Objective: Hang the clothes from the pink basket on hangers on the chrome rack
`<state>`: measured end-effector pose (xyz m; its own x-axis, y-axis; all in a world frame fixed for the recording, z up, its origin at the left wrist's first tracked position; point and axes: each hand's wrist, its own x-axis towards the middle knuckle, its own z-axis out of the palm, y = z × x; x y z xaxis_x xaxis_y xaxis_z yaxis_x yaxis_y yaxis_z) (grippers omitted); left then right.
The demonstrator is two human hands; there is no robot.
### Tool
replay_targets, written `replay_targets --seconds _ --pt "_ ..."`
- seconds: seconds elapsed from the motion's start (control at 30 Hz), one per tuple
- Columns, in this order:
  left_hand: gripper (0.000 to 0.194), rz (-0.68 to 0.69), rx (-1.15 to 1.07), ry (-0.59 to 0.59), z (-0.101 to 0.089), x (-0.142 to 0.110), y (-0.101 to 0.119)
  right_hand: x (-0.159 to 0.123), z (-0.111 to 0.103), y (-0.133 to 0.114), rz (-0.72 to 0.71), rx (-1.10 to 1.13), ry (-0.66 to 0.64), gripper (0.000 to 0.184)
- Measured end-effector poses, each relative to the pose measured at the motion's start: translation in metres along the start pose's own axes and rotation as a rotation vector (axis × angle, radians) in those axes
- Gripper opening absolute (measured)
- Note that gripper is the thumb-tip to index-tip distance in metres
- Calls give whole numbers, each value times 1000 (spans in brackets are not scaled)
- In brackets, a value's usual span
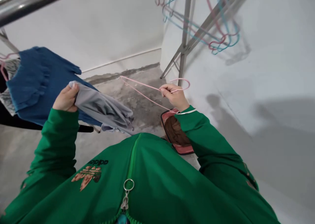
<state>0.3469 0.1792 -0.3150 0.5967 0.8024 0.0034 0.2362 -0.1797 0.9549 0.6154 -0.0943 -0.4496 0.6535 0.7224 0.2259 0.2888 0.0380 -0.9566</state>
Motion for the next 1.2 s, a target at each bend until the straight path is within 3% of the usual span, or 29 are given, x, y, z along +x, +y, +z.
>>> replay_targets --seconds 0.17,0.3,0.4,0.53,0.63,0.7,0.8,0.9,1.07,1.1,1.2 --pt "33 -34 -105 -31 1 22 -4 -14 6 -30 61 120 -209 24" --pt "19 -23 -53 -36 3 25 1 -17 17 -51 79 4 -404 21" --pt "14 -69 -61 -23 9 20 3 -15 42 -57 72 -45 -471 20" --pt "18 -10 -108 -169 35 2 -6 -9 88 -54 46 -30 -496 20" --pt "28 100 -44 -285 57 -12 -18 -3 114 -52 40 -18 -469 18" --pt "30 218 163 -339 64 -16 -24 2 119 -53 39 24 -450 18" --pt "23 474 583 -353 64 -14 -29 9 109 -58 15 100 -415 19" --pt "19 672 893 -286 60 -11 -30 18 93 -68 8 49 -398 15" --pt "23 647 937 -277 59 -8 -30 34 77 -86 -38 -199 -378 9" --pt "23 630 920 -268 58 -7 -29 35 75 -86 -79 -253 -317 7" --pt "20 616 876 -183 52 -2 -26 20 71 -74 -221 -437 5 26"
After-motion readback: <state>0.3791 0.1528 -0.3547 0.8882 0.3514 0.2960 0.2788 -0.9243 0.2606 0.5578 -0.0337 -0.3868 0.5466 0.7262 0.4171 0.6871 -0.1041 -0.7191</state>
